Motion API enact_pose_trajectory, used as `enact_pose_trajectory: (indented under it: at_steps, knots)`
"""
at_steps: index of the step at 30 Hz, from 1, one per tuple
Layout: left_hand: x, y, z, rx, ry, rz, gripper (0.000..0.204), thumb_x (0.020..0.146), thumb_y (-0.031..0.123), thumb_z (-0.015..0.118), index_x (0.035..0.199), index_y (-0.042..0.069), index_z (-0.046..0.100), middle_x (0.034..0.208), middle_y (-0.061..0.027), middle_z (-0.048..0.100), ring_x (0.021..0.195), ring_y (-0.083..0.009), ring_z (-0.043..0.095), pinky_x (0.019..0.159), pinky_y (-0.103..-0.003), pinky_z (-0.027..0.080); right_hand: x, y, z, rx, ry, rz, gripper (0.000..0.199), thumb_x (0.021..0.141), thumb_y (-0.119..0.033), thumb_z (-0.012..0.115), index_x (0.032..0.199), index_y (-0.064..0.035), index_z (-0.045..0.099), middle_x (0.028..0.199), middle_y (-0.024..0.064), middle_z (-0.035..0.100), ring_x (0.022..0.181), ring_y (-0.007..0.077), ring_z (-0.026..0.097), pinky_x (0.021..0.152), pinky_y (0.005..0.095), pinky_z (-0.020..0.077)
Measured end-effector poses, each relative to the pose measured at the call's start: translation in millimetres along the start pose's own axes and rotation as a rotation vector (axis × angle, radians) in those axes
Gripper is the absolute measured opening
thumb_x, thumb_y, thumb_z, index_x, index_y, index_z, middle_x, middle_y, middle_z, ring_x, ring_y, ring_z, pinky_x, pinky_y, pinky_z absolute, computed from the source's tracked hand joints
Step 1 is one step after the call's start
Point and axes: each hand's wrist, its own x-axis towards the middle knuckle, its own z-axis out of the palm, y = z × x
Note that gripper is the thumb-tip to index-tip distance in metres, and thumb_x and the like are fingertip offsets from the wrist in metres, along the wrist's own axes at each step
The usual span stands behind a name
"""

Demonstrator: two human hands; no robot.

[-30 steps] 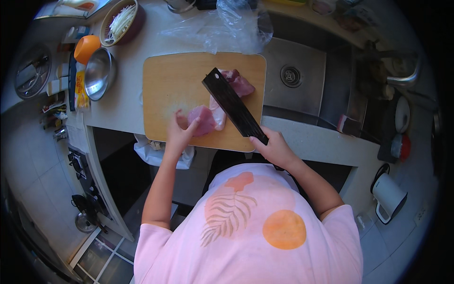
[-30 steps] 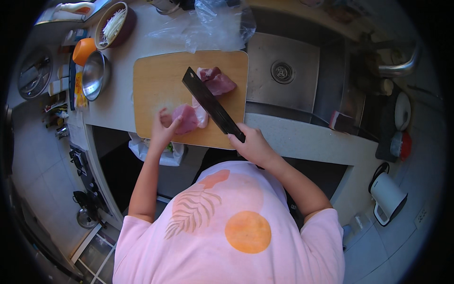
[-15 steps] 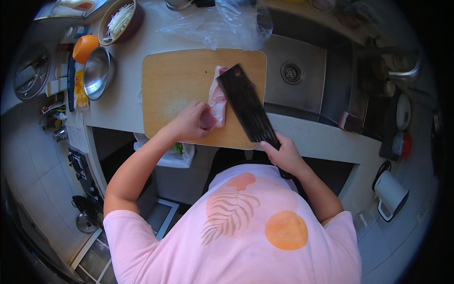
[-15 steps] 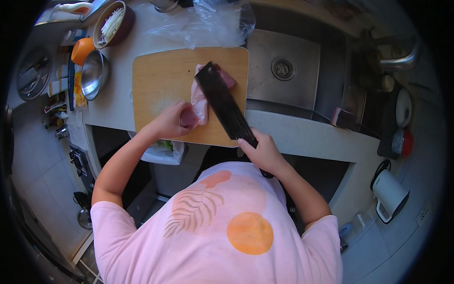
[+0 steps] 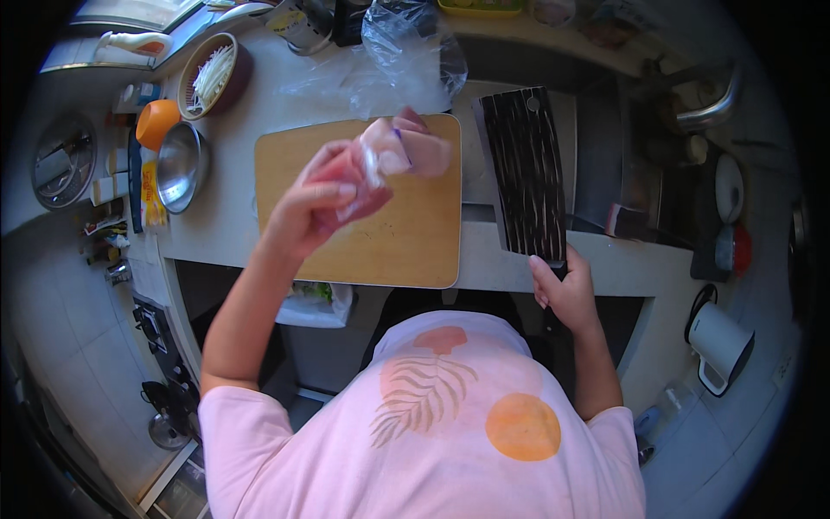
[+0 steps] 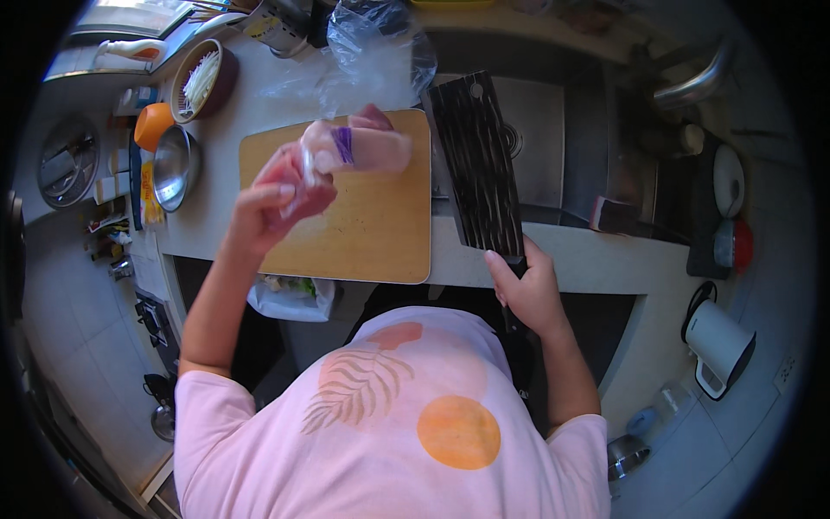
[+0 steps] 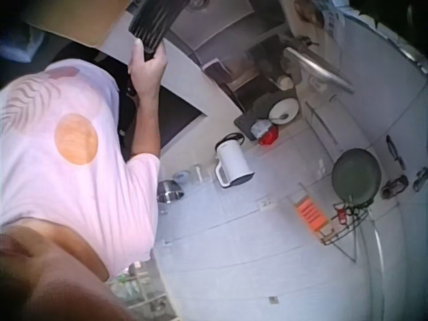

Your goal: The person unpacks a piece of raw meat from a plastic bag and places it on a wooden cutting board. They use a large cleaver to slice the meat into thin pieces, occasionally rinsing the meat under the tap. The sliced meat is arranged on the cutting board throughout the process.

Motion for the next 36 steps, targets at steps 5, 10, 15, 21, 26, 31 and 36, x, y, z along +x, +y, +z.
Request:
enact_pose_trajectory:
  at_steps: [5, 10, 15, 21, 26, 31, 36]
  knots:
    - [-28.9, -78.2, -34.5, 0.302, 0.329, -0.154, 0.060, 0.064, 0.003, 0.074, 0.116, 0.007, 0.046, 0.103, -0.0089, 0.054, 0.095, -0.0179, 0.056, 0.081, -0.033, 0.049, -0.7, 1.6, 11.3, -0.167, -0.052, 0.001, 0.015, 0.089, -0.012, 0.059, 0.098, -0.0002, 0.056, 0.059, 0.0024, 0.052, 0.047, 0.0080, 0.049, 0.045, 0.0253, 0.0406]
    - [-32.8, -157.9, -69.4, 0.860, 0.441, 0.332, 0.056, 0.063, 0.007, 0.078, 0.110, 0.006, 0.048, 0.098, -0.0073, 0.054, 0.090, -0.0173, 0.055, 0.081, -0.032, 0.048, 1.8, -19.5, 40.6, -0.514, -0.298, 0.132, 0.022, 0.087, -0.012, 0.059, 0.104, 0.0029, 0.057, 0.071, 0.0164, 0.060, 0.066, 0.0270, 0.063, 0.064, 0.0376, 0.0490]
    - [-39.1, -160.4, -82.7, 0.859, 0.398, 0.359, 0.053, 0.065, 0.005, 0.078, 0.109, 0.004, 0.047, 0.108, -0.0098, 0.053, 0.103, -0.0186, 0.054, 0.090, -0.031, 0.045, 5.9, 13.7, 77.6, -0.635, -0.354, -0.173, 0.025, 0.087, -0.012, 0.059, 0.106, 0.0026, 0.056, 0.083, 0.0234, 0.062, 0.076, 0.0401, 0.062, 0.068, 0.0416, 0.0488]
    - [-43.9, -145.4, -97.0, 0.843, 0.266, 0.436, 0.044, 0.066, 0.009, 0.079, 0.098, 0.002, 0.049, 0.114, -0.0174, 0.052, 0.107, -0.0318, 0.053, 0.093, -0.038, 0.044, 16.8, 33.0, 107.4, -0.586, -0.243, 0.031, 0.020, 0.089, -0.014, 0.056, 0.100, 0.0026, 0.054, 0.075, 0.0232, 0.060, 0.070, 0.0400, 0.061, 0.062, 0.0418, 0.0473]
    - [-39.5, -110.3, -104.0, 1.536, -0.072, 0.768, 0.042, 0.065, 0.020, 0.077, 0.091, 0.002, 0.050, 0.123, -0.0191, 0.050, 0.114, -0.0405, 0.047, 0.097, -0.046, 0.040, 9.0, 31.3, 115.7, -0.632, -0.173, -0.029, 0.019, 0.090, -0.013, 0.054, 0.100, 0.0023, 0.053, 0.074, 0.0239, 0.060, 0.071, 0.0410, 0.060, 0.061, 0.0437, 0.0468]
    - [-25.1, -109.4, -103.4, 1.466, -0.251, 0.713, 0.037, 0.066, 0.020, 0.072, 0.089, 0.003, 0.049, 0.116, -0.0170, 0.052, 0.110, -0.0372, 0.049, 0.093, -0.046, 0.041, 5.0, 44.1, 136.7, -0.614, -0.145, -0.085, 0.019, 0.089, -0.014, 0.055, 0.100, 0.0020, 0.053, 0.076, 0.0241, 0.060, 0.073, 0.0415, 0.061, 0.063, 0.0432, 0.0475]
    - [-24.1, -106.5, -99.3, 1.542, -0.244, 0.677, 0.038, 0.068, 0.021, 0.068, 0.096, 0.002, 0.052, 0.108, -0.0154, 0.053, 0.107, -0.0347, 0.049, 0.093, -0.045, 0.038, -1.6, 52.8, 138.6, -0.510, -0.030, 0.009, 0.020, 0.089, -0.014, 0.056, 0.101, 0.0011, 0.053, 0.077, 0.0237, 0.061, 0.073, 0.0413, 0.061, 0.062, 0.0432, 0.0478]
